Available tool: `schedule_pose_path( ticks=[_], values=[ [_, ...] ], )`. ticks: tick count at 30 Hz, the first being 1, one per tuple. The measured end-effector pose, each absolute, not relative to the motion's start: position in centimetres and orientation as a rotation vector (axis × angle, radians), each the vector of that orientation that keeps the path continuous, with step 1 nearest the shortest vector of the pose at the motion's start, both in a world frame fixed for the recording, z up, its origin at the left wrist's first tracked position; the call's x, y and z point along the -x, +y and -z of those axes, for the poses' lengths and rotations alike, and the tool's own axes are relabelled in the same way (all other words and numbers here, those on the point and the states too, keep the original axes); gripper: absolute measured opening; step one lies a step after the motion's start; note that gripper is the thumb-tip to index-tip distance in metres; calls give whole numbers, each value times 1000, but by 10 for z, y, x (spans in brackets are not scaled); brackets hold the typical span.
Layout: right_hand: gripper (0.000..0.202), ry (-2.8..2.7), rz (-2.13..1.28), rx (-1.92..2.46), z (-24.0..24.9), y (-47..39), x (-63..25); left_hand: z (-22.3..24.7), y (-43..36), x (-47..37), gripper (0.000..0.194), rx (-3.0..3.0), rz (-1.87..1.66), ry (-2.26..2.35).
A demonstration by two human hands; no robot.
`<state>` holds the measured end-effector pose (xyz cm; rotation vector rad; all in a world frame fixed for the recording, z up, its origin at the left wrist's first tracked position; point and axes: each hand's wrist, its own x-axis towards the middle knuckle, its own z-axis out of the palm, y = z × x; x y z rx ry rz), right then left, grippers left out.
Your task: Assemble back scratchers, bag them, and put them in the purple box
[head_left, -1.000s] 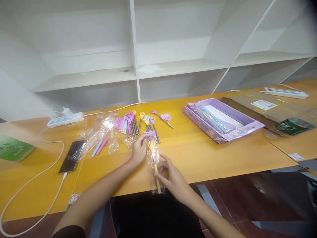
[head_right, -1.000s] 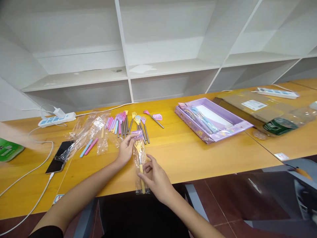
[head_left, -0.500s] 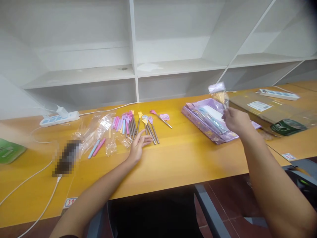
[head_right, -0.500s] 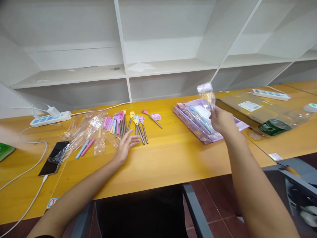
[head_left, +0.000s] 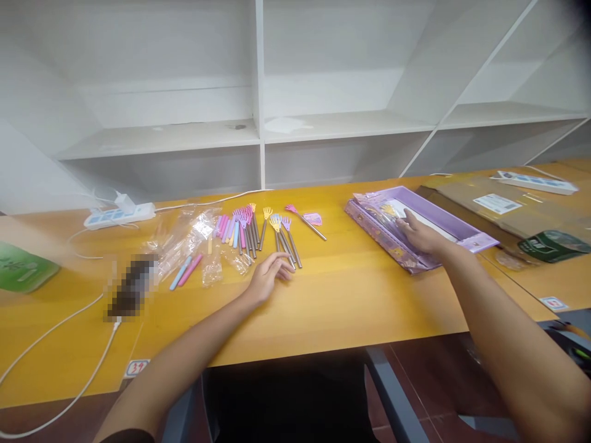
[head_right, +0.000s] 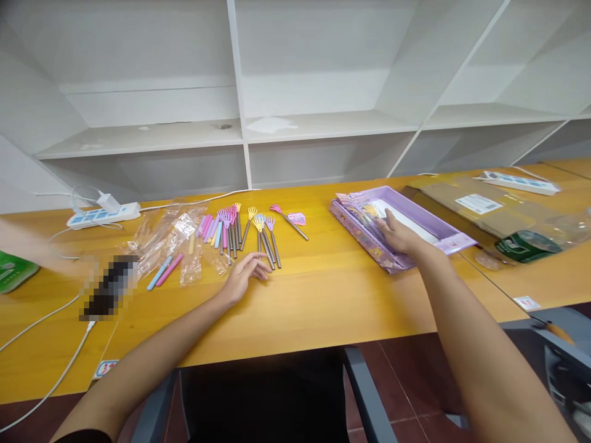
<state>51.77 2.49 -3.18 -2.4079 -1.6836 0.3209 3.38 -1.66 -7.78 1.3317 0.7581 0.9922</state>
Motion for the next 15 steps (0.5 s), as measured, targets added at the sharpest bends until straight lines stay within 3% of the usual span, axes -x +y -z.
schedule_pose_path(
  ticks=[9,15],
  values=[
    [68,-1853,-274,2372,35,49,-507,76,-22,-33,48,-1478,-911,783],
    [66,-1915,-40,2426,37,51,-508,76,-25,-33,45,-1610,-818,774]
  ],
)
